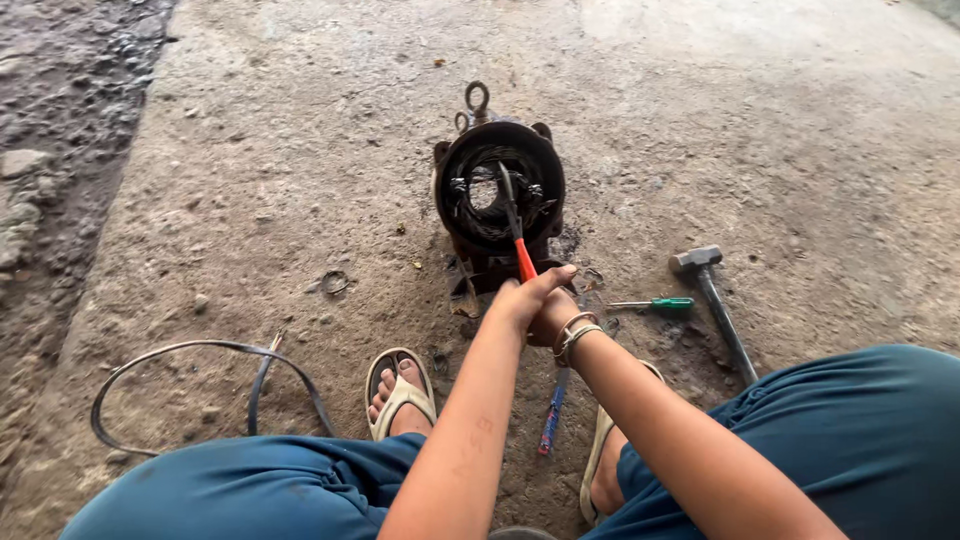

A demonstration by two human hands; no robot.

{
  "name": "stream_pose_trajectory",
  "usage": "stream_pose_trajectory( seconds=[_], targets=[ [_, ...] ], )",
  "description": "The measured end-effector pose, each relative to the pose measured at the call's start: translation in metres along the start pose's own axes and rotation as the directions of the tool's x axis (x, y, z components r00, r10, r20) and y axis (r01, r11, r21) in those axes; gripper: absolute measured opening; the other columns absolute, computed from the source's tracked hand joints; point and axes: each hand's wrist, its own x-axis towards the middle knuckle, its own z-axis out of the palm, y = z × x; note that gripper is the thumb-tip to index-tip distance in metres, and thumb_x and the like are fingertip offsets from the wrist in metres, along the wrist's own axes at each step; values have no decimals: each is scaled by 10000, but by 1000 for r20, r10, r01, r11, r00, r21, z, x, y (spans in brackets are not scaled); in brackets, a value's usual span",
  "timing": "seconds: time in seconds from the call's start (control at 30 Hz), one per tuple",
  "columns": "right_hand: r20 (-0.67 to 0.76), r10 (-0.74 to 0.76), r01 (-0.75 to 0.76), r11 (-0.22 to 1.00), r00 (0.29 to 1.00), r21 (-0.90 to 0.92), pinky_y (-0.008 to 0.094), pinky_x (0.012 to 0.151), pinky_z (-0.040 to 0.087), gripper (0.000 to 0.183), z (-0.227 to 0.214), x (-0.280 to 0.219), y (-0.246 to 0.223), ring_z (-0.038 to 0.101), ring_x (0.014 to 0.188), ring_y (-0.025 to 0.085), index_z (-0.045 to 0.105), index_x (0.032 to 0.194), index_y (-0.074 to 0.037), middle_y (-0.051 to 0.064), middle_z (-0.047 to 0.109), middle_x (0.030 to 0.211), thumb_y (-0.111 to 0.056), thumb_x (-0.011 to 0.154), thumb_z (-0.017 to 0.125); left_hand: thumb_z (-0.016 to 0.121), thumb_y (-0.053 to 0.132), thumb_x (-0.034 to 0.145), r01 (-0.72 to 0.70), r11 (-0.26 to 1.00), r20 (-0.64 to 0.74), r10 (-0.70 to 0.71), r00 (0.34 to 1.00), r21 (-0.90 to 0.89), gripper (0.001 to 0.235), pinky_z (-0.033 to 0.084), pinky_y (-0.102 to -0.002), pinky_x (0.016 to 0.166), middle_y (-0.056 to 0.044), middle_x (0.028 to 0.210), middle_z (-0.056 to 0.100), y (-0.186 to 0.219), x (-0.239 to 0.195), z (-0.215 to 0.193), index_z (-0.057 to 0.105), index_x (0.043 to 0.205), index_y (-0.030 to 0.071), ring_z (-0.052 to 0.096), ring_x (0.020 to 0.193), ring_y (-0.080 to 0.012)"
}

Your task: The person uses a screwdriver and pliers to manipulate and adjust wires inside a motor housing. They repeatedly probe the internal components and cut wires, working on the device placed on the ground.

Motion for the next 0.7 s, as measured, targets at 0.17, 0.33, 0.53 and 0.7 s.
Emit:
stream_pose_trajectory(
  seconds=[0.17,0.33,0.53,0.7],
  targets=[
    [-60,17,-12,997,998,73,369,613,545,195,7,-12,3,643,719,200,631,1012,-32,66,659,822,-175,889,681,778,691,582,58,992,73,-50,996,-108,1266,85,-560,1208,-235,1635,245,-53,-3,-19,368,1601,62,152,1517,-366],
    [-103,-185,169,974,977,-151,370,630,563,301,4,-18,4,641,738,193,598,1031,-15,78,662,837,-168,838,771,867,660,476,-39,993,130,53,990,-109,1571,110,-517,1241,-307,1643,211,-73,10,-25,3,1617,13,203,1544,-413],
    [-155,-142,137,990,978,-41,372,612,602,331,6,-30,-3,697,751,188,567,1097,-12,99,688,878,-153,830,702,858,541,524,-96,985,173,120,978,-143,1298,413,-533,1043,-278,1393,534,-54,-4,-26,269,1534,-21,539,1265,-405],
    [-115,-164,195,918,980,345,383,620,586,266,8,-22,11,665,751,213,603,1100,-1,97,675,899,-138,872,606,869,423,555,-105,968,206,153,967,-227,1083,558,-460,902,-201,1223,624,-38,-24,-19,388,1427,-3,670,1070,-329]
  ],
)
